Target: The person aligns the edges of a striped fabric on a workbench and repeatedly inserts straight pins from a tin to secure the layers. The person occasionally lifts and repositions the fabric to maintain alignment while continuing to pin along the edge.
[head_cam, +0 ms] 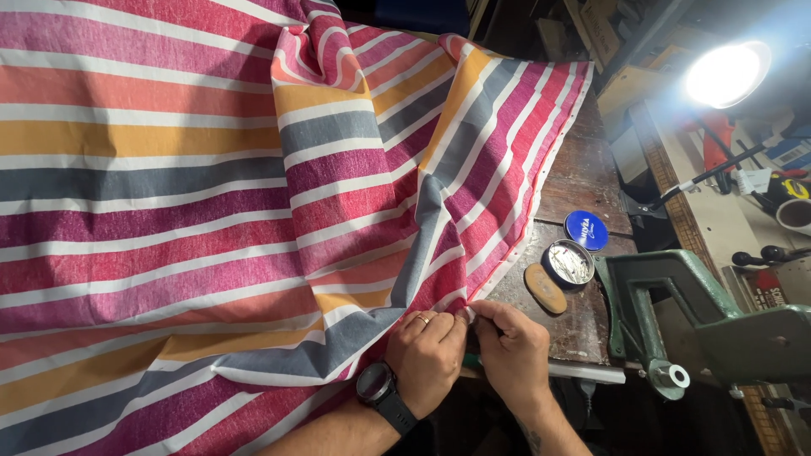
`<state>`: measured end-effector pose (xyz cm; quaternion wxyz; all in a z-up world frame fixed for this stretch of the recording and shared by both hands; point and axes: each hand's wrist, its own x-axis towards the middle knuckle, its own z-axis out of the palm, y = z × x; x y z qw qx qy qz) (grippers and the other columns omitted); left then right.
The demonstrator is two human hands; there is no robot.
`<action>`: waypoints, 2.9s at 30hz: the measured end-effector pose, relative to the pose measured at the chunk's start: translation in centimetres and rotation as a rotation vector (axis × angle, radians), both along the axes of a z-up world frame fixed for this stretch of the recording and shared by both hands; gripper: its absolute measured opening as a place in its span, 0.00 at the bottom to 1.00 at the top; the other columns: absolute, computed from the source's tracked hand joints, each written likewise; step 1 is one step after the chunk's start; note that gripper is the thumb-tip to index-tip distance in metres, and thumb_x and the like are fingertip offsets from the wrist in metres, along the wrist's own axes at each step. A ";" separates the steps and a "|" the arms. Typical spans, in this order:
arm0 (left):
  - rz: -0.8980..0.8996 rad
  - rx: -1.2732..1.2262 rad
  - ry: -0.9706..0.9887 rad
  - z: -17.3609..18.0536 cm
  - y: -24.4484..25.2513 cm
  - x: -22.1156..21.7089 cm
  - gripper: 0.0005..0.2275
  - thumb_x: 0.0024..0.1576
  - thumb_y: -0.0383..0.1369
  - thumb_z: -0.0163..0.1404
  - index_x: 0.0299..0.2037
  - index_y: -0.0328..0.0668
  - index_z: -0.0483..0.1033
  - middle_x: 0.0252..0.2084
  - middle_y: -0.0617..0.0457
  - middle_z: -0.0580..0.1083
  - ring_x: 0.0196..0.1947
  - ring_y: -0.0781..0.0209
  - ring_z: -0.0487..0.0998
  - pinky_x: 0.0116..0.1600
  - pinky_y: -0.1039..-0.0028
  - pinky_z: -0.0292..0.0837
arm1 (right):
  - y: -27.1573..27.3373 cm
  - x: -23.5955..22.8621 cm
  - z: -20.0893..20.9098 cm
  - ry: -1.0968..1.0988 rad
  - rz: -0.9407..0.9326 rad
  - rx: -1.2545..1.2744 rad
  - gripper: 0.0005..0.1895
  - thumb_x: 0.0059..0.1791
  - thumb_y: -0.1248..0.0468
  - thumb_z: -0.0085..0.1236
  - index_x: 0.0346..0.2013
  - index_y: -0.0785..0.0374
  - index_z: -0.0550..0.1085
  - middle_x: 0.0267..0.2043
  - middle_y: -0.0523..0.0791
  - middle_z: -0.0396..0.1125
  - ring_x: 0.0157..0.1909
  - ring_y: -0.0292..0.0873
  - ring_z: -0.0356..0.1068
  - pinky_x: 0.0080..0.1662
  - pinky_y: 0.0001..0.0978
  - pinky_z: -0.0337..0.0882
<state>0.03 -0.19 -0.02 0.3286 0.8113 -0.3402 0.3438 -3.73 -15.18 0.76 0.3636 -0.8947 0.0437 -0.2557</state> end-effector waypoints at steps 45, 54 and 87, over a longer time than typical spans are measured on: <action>-0.228 -0.055 0.941 0.3 5.6 -3.5 0.16 0.54 0.27 0.45 0.48 0.42 0.86 0.44 0.47 0.79 0.45 0.50 0.82 0.54 0.66 0.79 | 9.5 -5.4 -6.2 -0.025 -0.407 1.467 0.14 0.54 0.70 0.60 0.49 0.81 0.80 0.33 0.55 0.76 0.29 0.43 0.73 0.34 0.31 0.75; 0.240 0.222 0.112 -3.1 3.6 -6.8 0.14 0.58 0.32 0.55 0.54 0.52 0.83 0.25 0.58 0.70 0.25 0.55 0.74 0.24 0.63 0.70 | 9.7 -5.2 -3.0 -0.004 -0.493 1.299 0.15 0.54 0.71 0.58 0.53 0.78 0.79 0.43 0.63 0.77 0.40 0.56 0.77 0.44 0.47 0.80; 0.023 0.095 0.548 -2.1 6.8 -6.1 0.05 0.57 0.29 0.52 0.28 0.46 0.75 0.31 0.53 0.75 0.33 0.45 0.75 0.35 0.54 0.72 | -0.6 2.2 7.7 0.463 0.795 -0.518 0.08 0.50 0.59 0.61 0.42 0.51 0.83 0.42 0.38 0.79 0.37 0.48 0.80 0.40 0.41 0.75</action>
